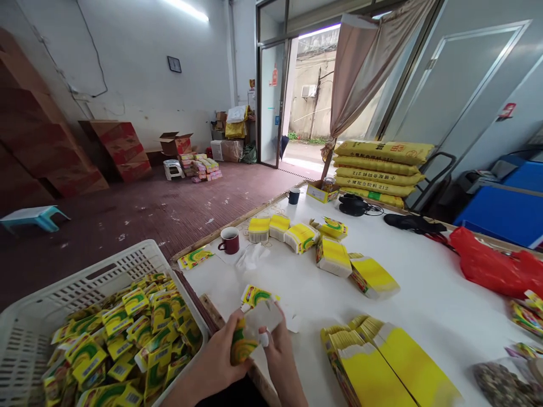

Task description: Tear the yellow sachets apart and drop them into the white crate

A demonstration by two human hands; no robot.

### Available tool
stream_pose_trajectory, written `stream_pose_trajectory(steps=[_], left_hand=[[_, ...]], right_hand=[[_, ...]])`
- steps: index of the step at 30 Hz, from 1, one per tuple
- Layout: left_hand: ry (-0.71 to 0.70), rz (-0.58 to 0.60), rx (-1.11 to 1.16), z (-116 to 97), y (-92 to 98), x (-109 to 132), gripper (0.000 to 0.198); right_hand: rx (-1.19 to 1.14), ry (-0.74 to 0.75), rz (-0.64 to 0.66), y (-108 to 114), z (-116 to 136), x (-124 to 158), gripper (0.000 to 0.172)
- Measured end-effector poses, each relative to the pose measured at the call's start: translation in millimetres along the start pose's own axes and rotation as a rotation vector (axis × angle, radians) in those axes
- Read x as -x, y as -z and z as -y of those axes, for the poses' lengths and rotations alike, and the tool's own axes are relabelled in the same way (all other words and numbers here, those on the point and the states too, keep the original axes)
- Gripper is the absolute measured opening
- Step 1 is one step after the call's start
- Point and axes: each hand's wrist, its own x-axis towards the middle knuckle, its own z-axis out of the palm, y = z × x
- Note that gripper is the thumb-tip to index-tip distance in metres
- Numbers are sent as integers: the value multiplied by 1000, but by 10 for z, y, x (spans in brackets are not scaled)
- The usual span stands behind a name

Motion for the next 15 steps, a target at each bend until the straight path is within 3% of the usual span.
stream_pose_trajectory(steps=[2, 4, 7, 10, 13, 15], left_hand=[[-81, 25, -2, 42, -92, 48, 74], [-140, 31, -16, 77, -154, 88, 69], [-149, 33, -37, 88, -151, 113, 61], [-101, 47, -26, 65, -88, 94, 67], [-79, 66, 26, 72, -76, 52, 70], [-80, 55, 82, 105, -104, 32, 70]], right_hand=[[-160, -168, 161, -74, 57, 10, 50], [-266, -235, 266, -145, 145, 27, 51], [-302, -242, 278, -182, 206, 46, 58], [-199, -201, 224, -140, 96, 62, 57], [18, -54, 234, -102, -106, 98, 52], [149, 61, 255, -102, -217, 122, 57]])
